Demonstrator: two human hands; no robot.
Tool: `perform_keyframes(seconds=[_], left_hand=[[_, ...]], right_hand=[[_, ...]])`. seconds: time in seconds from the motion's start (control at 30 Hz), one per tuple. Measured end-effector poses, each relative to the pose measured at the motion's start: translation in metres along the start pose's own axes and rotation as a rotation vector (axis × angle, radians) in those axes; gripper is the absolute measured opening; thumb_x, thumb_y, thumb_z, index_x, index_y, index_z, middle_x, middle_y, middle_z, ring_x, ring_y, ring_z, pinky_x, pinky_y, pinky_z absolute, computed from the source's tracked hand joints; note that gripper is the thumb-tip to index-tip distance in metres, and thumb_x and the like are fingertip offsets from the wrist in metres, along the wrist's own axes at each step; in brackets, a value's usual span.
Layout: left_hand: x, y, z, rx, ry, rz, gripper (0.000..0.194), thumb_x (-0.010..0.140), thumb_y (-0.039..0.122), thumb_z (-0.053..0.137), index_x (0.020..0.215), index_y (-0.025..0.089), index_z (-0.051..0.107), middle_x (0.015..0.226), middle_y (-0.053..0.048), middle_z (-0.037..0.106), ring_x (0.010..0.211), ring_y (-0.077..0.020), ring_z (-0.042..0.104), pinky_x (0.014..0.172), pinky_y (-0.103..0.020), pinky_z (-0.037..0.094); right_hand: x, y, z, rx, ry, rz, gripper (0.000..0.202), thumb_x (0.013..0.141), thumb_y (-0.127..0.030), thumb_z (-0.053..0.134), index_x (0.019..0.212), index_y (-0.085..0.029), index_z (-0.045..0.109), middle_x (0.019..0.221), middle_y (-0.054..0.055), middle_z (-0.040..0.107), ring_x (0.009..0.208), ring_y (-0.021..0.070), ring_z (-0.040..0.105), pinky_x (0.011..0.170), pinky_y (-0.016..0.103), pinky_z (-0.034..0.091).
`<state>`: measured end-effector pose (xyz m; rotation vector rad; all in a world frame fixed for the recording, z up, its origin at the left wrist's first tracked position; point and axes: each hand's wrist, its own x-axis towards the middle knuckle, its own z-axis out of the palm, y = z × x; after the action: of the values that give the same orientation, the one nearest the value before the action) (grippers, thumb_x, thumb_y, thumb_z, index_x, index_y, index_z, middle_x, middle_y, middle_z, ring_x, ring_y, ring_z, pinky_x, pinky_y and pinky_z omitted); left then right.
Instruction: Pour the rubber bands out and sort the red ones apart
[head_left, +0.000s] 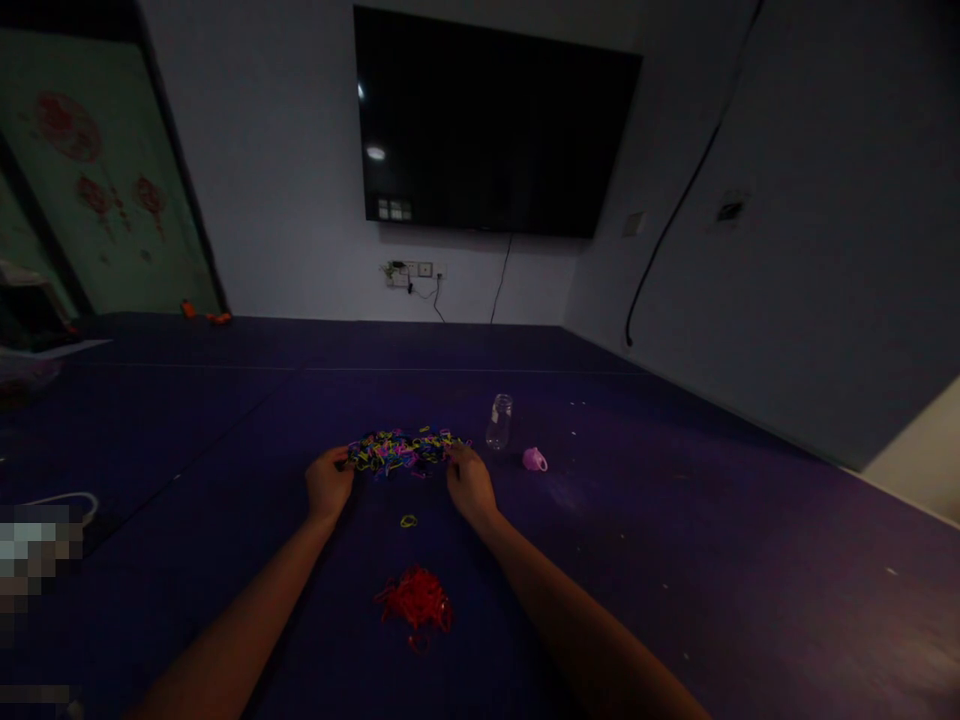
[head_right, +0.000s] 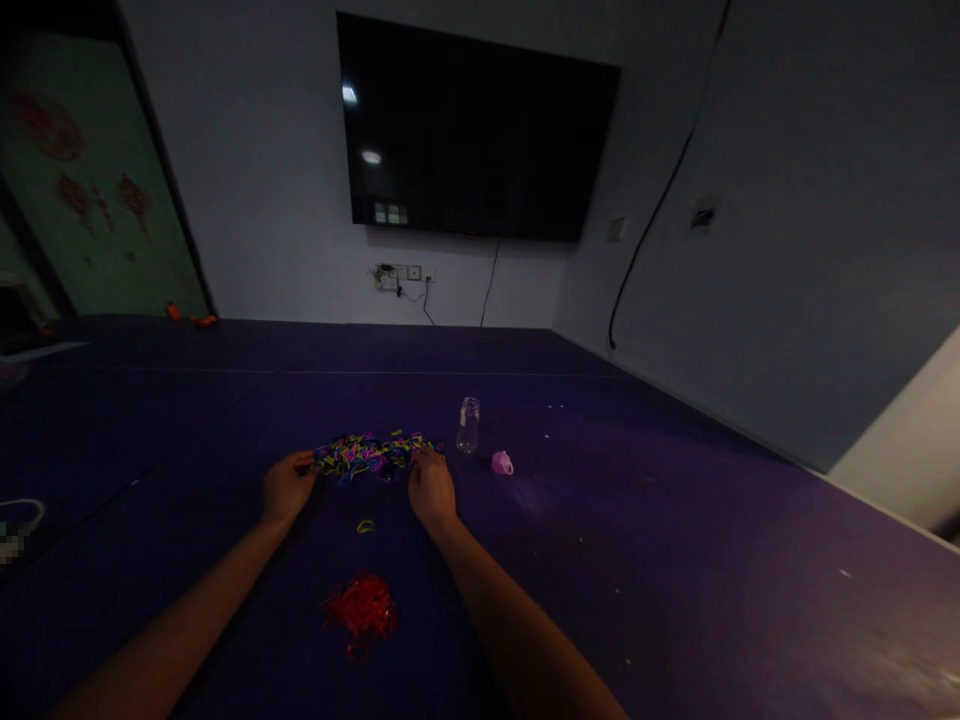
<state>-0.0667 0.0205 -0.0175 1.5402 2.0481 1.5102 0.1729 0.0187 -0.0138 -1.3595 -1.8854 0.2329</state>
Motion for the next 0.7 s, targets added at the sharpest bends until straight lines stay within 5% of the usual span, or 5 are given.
perform_keyframes(seconds=[0.7], left_hand=[[-0.0029, 0.0058, -0.0015, -0.086, 0.054, -0.01, 0.024, 0.071, 0.015, 0.053, 0.088, 0.015, 0.069, 0.078, -0.006, 0.072, 0.071, -0.0206, 0.068, 0.072, -0.031, 0.053]], right_hand=[[-0.0019, -0.0011, -0.0024, 0.004, 0.024, -0.03, 0.038, 0.081, -0.005, 0.04, 0.106, -0.011, 0.067, 0.114, 0.011, 0.064, 0.111, 0.0194, 0.056, 0.1, 0.03, 0.039]])
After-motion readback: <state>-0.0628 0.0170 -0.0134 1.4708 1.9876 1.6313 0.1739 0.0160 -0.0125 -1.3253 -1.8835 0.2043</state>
